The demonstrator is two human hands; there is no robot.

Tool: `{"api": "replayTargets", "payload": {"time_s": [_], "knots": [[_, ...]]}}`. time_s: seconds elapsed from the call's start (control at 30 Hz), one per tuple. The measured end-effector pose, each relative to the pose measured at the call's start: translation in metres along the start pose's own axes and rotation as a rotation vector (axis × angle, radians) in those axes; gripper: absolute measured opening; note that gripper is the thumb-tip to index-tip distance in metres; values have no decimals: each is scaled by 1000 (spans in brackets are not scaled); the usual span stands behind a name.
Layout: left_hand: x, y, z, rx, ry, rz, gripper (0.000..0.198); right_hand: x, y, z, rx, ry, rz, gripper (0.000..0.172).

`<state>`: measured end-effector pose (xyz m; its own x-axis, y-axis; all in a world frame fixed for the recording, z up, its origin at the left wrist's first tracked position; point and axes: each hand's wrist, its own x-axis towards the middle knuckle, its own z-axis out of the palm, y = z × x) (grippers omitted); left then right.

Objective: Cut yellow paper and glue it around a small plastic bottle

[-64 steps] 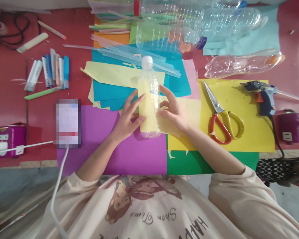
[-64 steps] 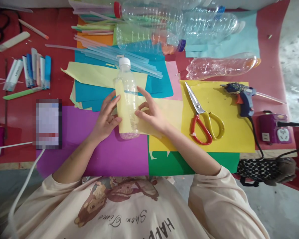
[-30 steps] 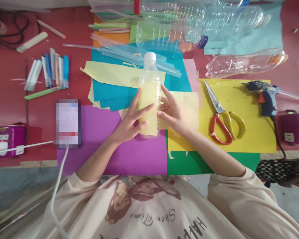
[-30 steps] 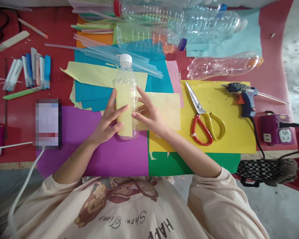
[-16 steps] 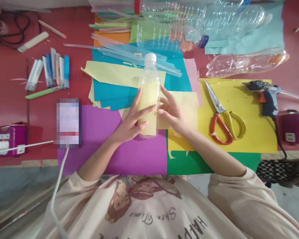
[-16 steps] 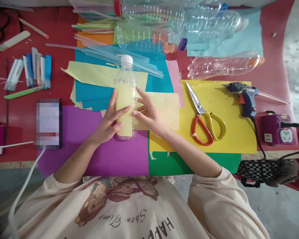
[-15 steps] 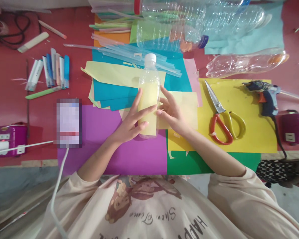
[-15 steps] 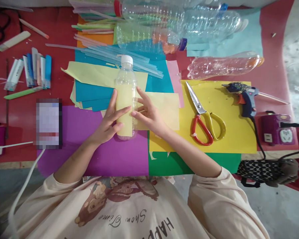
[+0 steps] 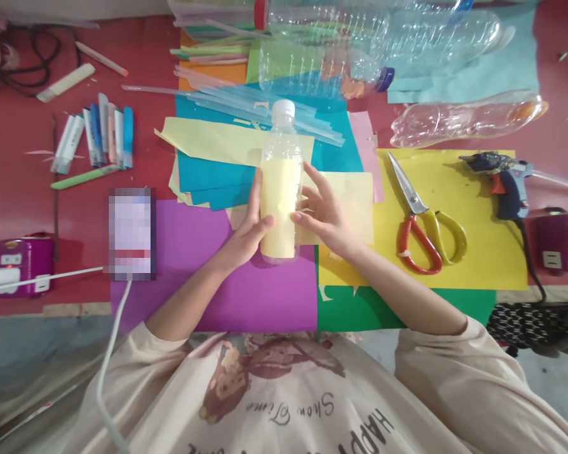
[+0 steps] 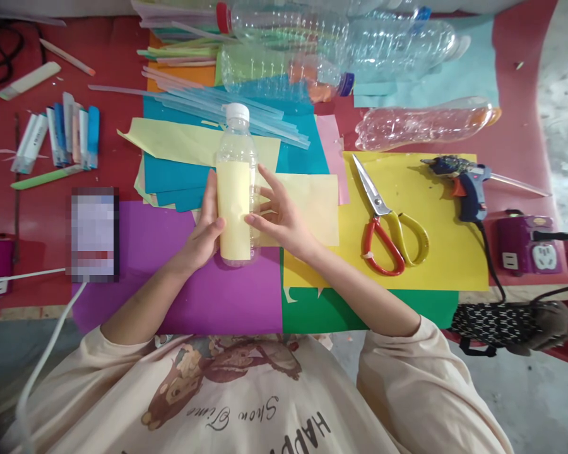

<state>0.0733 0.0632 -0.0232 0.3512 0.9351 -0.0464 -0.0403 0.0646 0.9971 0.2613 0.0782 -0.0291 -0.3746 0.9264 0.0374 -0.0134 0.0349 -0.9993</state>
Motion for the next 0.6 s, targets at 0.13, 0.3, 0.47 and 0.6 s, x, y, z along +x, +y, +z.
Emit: {"api": "replayTargets", "payload": {"time_s": [0.13,0.3,0.47,0.6], "knots": [[4,5,6,-261,83,-139,72,-3,-3,2,-52,19,-4,90],[7,15,6,-489,32,-301,62,-5,-2,3,-125,-2,-21,83],[8,16,6,-496,125,-299,57,-6,-5,4,-337,80,-179,62],[9,16,6,-470,205,-297,54,-10,-6,7,-456,23,-233,52]]}}
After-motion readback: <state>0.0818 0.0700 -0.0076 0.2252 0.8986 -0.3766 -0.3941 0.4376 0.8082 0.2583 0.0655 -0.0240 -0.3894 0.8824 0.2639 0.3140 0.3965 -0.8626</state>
